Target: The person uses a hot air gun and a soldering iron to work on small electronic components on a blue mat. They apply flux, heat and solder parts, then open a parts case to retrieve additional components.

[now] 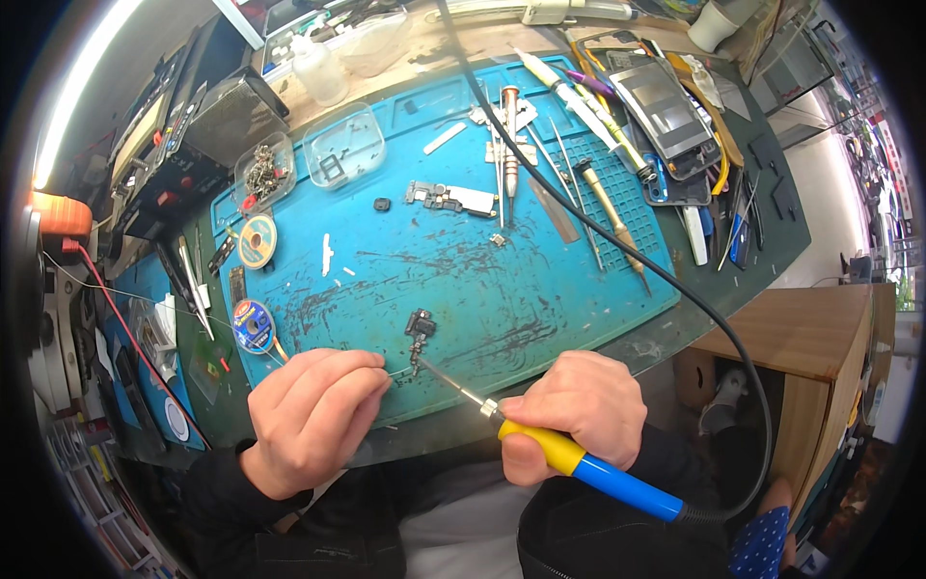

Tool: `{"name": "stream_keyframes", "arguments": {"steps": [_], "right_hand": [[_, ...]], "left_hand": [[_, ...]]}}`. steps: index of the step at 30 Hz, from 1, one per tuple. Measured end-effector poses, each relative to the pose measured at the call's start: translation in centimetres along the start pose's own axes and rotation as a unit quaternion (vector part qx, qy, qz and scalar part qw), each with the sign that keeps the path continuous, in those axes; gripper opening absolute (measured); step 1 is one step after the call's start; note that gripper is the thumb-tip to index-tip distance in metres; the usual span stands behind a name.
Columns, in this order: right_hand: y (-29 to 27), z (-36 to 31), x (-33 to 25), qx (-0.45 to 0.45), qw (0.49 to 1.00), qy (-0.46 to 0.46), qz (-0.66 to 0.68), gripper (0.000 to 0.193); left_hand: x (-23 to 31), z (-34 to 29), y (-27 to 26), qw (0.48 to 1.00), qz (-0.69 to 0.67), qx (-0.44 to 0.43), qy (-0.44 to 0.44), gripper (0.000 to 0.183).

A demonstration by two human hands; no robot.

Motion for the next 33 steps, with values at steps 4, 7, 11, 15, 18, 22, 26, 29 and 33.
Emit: {"name": "stream_keyframes", "arguments": {"steps": [4, 7, 11, 15, 18, 22, 26, 29, 33], "right_hand": [[0.08, 0.09, -0.12, -0.009, 1.000, 0.001, -0.005, 0.015], [0.20, 0.19, -0.15, -0.008, 1.000, -0.009, -0.007, 0.016], [0.16, 0.28, -0.32, -0.008, 1.000, -0.015, -0.008, 0.016], [0.20, 0.30, -0.30, -0.007, 1.000, -0.016, -0.008, 0.018], [0.14, 0.19, -0.31, 0.009, 1.000, -0.023, -0.008, 0.019], [0.02, 0.02, -0.52, 0.021, 1.000, -0.020, -0.012, 0.020], [0.05, 0.11, -0.15, 0.025, 1.000, -0.015, -0.007, 0.020], [0.00, 0.15, -0.24, 0.014, 1.000, -0.013, -0.005, 0.021], [0.07, 0.15, -0.21, 0.010, 1.000, -0.006, -0.008, 0.021]], "left_hand": [[-0.06, 0.05, 0.20, 1.000, 0.007, 0.005, -0.003, 0.028], [-0.09, -0.08, 0.19, 1.000, 0.011, 0.007, -0.009, 0.029], [-0.08, 0.01, 0.24, 1.000, 0.013, 0.005, -0.008, 0.029], [-0.03, -0.02, 0.30, 1.000, 0.018, 0.002, -0.008, 0.029], [-0.03, -0.01, 0.40, 1.000, 0.018, 0.001, -0.005, 0.029], [0.22, -0.02, 0.25, 1.000, 0.021, 0.004, -0.001, 0.029], [0.01, 0.25, 0.39, 1.000, 0.020, 0.003, -0.003, 0.029], [0.12, 0.16, 0.40, 1.000, 0.024, 0.004, -0.002, 0.029], [0.20, 0.15, 0.37, 1.000, 0.029, 0.006, -0.004, 0.029]]}}
Point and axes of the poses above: each hand's wrist, its own z-axis towards the middle knuckle, its own y-axis out of the palm, x = y × z, the point moved 10 cm from there along z, towards the middle knuckle, and after that the axes turned 8 degrees about -x, right-handed, at the moved point
